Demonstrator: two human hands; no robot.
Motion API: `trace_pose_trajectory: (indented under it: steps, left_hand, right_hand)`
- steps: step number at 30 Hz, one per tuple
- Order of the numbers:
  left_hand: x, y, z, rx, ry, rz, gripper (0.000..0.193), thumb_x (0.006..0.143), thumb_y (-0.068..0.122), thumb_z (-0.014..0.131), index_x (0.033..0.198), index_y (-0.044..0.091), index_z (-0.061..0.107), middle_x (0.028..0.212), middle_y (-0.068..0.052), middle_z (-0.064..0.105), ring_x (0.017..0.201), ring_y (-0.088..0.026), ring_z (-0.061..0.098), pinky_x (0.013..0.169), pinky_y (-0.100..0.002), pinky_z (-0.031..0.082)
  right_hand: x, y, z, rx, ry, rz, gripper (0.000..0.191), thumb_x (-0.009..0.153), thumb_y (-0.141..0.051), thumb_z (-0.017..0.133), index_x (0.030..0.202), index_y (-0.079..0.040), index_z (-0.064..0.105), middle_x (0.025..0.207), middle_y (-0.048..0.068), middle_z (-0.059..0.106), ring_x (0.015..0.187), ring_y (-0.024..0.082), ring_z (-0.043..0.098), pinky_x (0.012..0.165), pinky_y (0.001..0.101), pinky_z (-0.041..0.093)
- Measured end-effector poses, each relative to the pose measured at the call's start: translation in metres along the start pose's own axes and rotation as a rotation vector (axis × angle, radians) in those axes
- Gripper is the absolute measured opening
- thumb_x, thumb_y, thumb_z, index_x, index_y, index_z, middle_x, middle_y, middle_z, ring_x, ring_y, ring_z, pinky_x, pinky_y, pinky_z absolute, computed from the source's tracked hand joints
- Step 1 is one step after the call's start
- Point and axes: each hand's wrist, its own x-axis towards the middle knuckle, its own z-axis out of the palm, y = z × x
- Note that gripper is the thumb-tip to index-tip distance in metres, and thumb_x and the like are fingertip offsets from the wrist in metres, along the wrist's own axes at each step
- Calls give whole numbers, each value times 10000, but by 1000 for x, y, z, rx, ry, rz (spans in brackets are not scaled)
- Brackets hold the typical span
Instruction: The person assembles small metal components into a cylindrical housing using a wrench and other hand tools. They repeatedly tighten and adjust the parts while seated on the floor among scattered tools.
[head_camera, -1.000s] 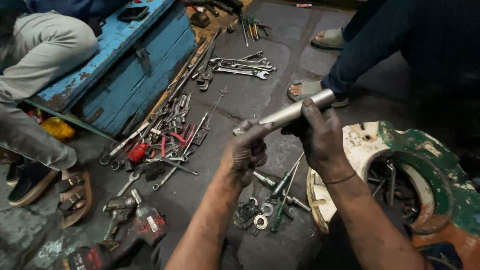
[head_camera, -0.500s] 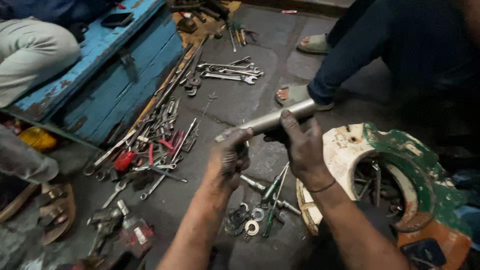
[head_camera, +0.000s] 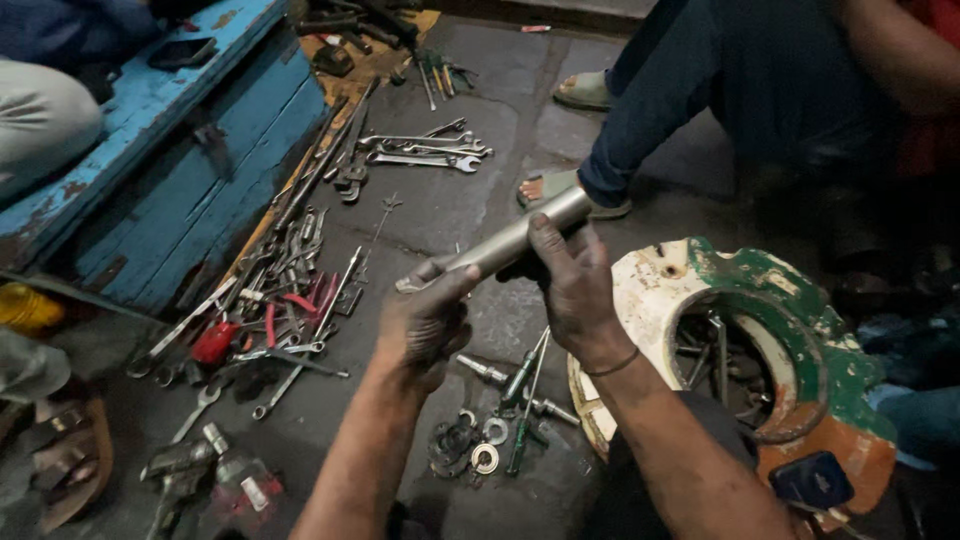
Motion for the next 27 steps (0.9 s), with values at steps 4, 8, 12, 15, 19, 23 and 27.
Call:
trace_pose_trajectory:
  steps: [4, 8, 12, 15, 19, 23, 27]
  left_hand:
    - [7, -8, -1, -65, 4, 39, 297, 825, 154, 788, 1020, 44, 593, 573, 57, 397, 397, -60, 316, 337, -250, 232]
    - [11, -10, -4, -135, -9, 33, 276, 830, 140, 785, 999, 72, 578, 564, 58, 386, 393, -62, 309, 342, -251, 226]
    - [12, -8, -5, -95, -7, 32, 289, 800, 132, 776, 1024, 84, 599, 607, 52, 447, 407, -61, 334, 337, -259, 233]
    - [10, -5, -5, -29, 40, 55, 326, 790, 140, 799, 1040, 93, 596, 620, 37, 466, 423, -65, 351, 354, -253, 261]
    - [3, 4, -10, 134, 47, 119, 376, 780, 172, 848, 1055, 39, 629, 720, 4, 605, 553, -89, 541, 472, -258, 411]
    - [-5, 18, -16, 255, 37, 101, 439, 743, 213, 862, 1084, -25, 721, 797, -62, 710, 634, -139, 667, 556, -282, 509]
    - [-9, 21, -20, 415, -88, 74, 426, 771, 209, 836, 1103, -26, 708, 795, -77, 698, 619, -159, 664, 569, -292, 534]
  right_hand:
    - [-4, 1, 3, 16, -15, -35, 312, 1054, -211, 600, 1273, -3, 524, 1035, 114, 644, 868, 230, 701, 754, 402, 629]
    - [-7, 2, 6, 24, -4, -72, 313, 1049, -210, 597, 1280, -20, 504, 1051, 117, 653, 887, 239, 704, 767, 407, 629]
    - [-5, 0, 5, 38, -23, -41, 295, 1057, -209, 592, 1254, -1, 519, 1056, 138, 661, 902, 250, 711, 781, 416, 635]
    - [-4, -1, 2, 13, -48, -5, 290, 1067, -207, 587, 1246, 13, 528, 1053, 155, 665, 905, 253, 714, 792, 414, 631]
    - [-2, 0, -1, 58, -42, 32, 297, 1069, -216, 593, 1224, 30, 532, 1031, 163, 672, 873, 261, 708, 758, 414, 623]
    - [3, -4, -6, 27, -57, 9, 306, 1036, -207, 624, 1216, 14, 512, 1034, 146, 656, 886, 258, 706, 758, 421, 645]
    - [6, -7, -14, -139, -138, 6, 327, 1012, -204, 631, 1241, -3, 513, 1079, 111, 643, 928, 221, 708, 753, 385, 660]
